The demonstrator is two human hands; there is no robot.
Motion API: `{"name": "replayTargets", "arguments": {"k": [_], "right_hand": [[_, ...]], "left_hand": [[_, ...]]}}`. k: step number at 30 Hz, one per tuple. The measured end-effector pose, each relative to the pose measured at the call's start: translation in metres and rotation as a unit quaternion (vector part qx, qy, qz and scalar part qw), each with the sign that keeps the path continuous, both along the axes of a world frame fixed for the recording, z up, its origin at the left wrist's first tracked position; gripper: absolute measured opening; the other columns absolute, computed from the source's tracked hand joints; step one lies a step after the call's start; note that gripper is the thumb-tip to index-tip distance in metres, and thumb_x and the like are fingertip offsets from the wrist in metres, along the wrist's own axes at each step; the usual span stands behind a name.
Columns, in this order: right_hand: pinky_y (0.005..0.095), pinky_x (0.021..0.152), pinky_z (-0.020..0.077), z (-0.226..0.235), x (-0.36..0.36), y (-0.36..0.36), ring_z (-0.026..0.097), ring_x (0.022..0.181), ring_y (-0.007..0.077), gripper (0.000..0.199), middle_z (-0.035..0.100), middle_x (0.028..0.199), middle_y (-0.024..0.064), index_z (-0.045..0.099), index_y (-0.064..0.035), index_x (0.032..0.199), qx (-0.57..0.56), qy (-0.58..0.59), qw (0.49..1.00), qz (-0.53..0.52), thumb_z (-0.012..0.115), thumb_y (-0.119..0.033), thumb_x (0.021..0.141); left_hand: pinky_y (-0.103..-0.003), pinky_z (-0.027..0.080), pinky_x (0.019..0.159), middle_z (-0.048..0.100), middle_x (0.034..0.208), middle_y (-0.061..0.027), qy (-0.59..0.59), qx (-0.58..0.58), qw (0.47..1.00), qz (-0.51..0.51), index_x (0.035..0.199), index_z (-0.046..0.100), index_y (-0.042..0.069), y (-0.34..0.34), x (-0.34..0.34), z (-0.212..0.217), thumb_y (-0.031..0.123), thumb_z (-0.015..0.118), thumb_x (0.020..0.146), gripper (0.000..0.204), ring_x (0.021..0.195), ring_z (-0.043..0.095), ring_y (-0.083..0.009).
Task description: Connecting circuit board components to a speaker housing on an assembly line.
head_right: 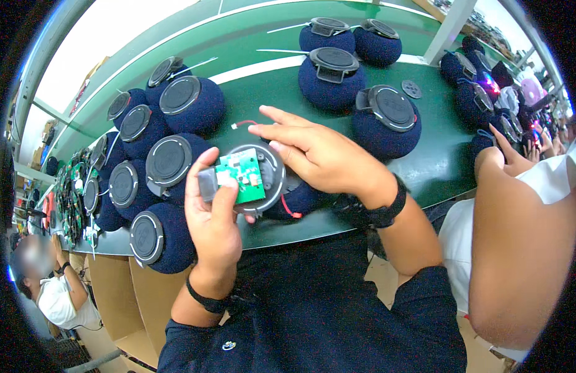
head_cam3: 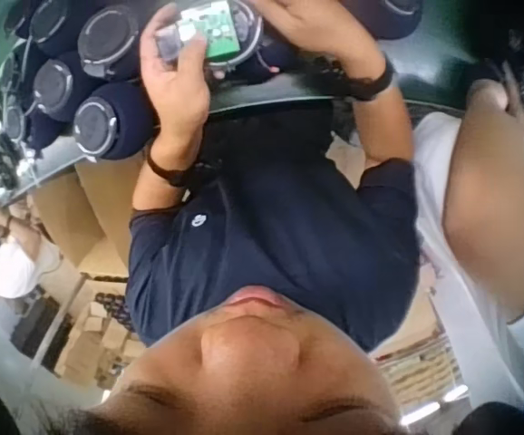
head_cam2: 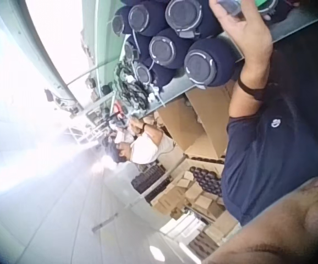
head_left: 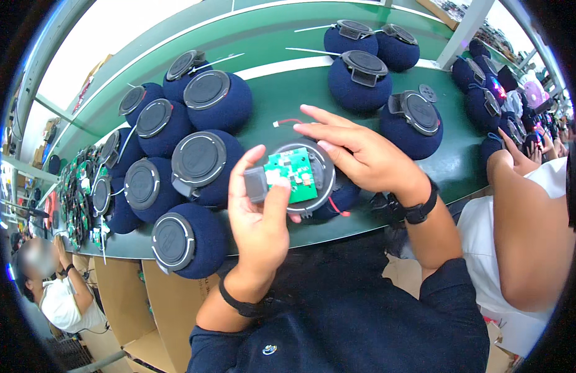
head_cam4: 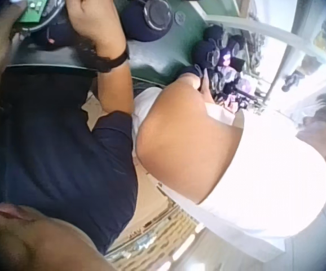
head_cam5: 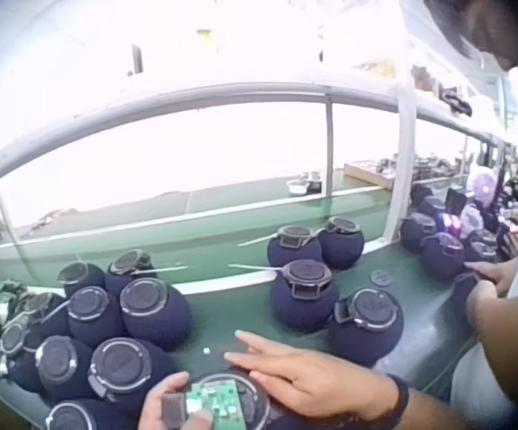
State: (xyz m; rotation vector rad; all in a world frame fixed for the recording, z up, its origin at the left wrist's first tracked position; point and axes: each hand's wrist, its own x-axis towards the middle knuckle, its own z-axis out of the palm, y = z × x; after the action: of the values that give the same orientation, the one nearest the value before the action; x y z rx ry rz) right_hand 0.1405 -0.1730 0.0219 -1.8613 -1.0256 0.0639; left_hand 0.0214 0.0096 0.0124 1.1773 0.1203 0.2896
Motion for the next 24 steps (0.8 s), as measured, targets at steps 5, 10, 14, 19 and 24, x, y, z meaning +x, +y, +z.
{"name": "replayTargets", "arguments": {"k": [5, 10, 14, 19, 24], "right_hand": [[0.0456, 0.112, 0.0428, -0.007, -0.027, -0.027, 0.054, 0.136, 0.0398, 0.031, 0.058, 0.143, 0.0218, 0.073, -0.0053, 0.119, 0.049, -0.071, 0.995, -0.058, 0.062, 0.0, 0.09], [0.0507, 0.106, 0.0461, -0.016, -0.05, -0.036, 0.057, 0.124, 0.0365, 0.032, 0.065, 0.13, 0.0112, 0.078, -0.0143, 0.103, 0.023, -0.214, 0.976, -0.011, 0.085, -0.011, 0.072], [0.052, 0.105, 0.0446, -0.023, -0.063, -0.025, 0.058, 0.119, 0.0324, 0.032, 0.066, 0.126, 0.0072, 0.08, -0.0165, 0.102, 0.038, -0.217, 0.974, -0.049, 0.09, -0.022, 0.072], [0.0472, 0.096, 0.0459, -0.025, -0.063, -0.014, 0.061, 0.107, 0.0272, 0.03, 0.071, 0.114, 0.0027, 0.08, -0.017, 0.103, 0.069, -0.221, 0.971, -0.067, 0.088, -0.023, 0.075], [0.0387, 0.091, 0.044, -0.02, -0.06, -0.005, 0.066, 0.093, 0.0206, 0.027, 0.076, 0.092, 0.0002, 0.075, -0.0097, 0.109, 0.137, -0.088, 0.978, -0.129, 0.084, -0.016, 0.084]], "left_hand": [[-0.023, 0.053, 0.053, 0.068, 0.111, -0.011, -0.005, -0.005, 1.0, 0.018, 0.14, 0.043, 0.008, -0.001, 0.008, 0.0, 0.006, 0.062, 0.099, 0.045, 0.081, 0.069, -0.0131], [-0.026, 0.056, 0.051, 0.068, 0.113, -0.0136, -0.005, 0.002, 1.0, 0.03, 0.142, 0.04, 0.009, -0.001, 0.007, -0.006, 0.006, 0.058, 0.102, 0.044, 0.081, 0.072, -0.0179], [-0.028, 0.058, 0.053, 0.067, 0.117, -0.0152, -0.005, 0.002, 0.999, 0.047, 0.146, 0.037, 0.01, -0.007, 0.005, -0.002, 0.007, 0.055, 0.104, 0.046, 0.085, 0.072, -0.0196], [-0.031, 0.061, 0.061, 0.063, 0.12, -0.0143, -0.018, -0.031, 0.998, 0.052, 0.148, 0.033, 0.01, -0.008, 0.002, -0.003, 0.009, 0.058, 0.105, 0.05, 0.094, 0.07, -0.0206], [-0.031, 0.059, 0.059, 0.064, 0.121, -0.0152, -0.024, -0.023, 0.997, 0.07, 0.15, 0.031, 0.011, -0.008, -0.001, -0.01, 0.01, 0.055, 0.106, 0.05, 0.094, 0.071, -0.0225]]}}
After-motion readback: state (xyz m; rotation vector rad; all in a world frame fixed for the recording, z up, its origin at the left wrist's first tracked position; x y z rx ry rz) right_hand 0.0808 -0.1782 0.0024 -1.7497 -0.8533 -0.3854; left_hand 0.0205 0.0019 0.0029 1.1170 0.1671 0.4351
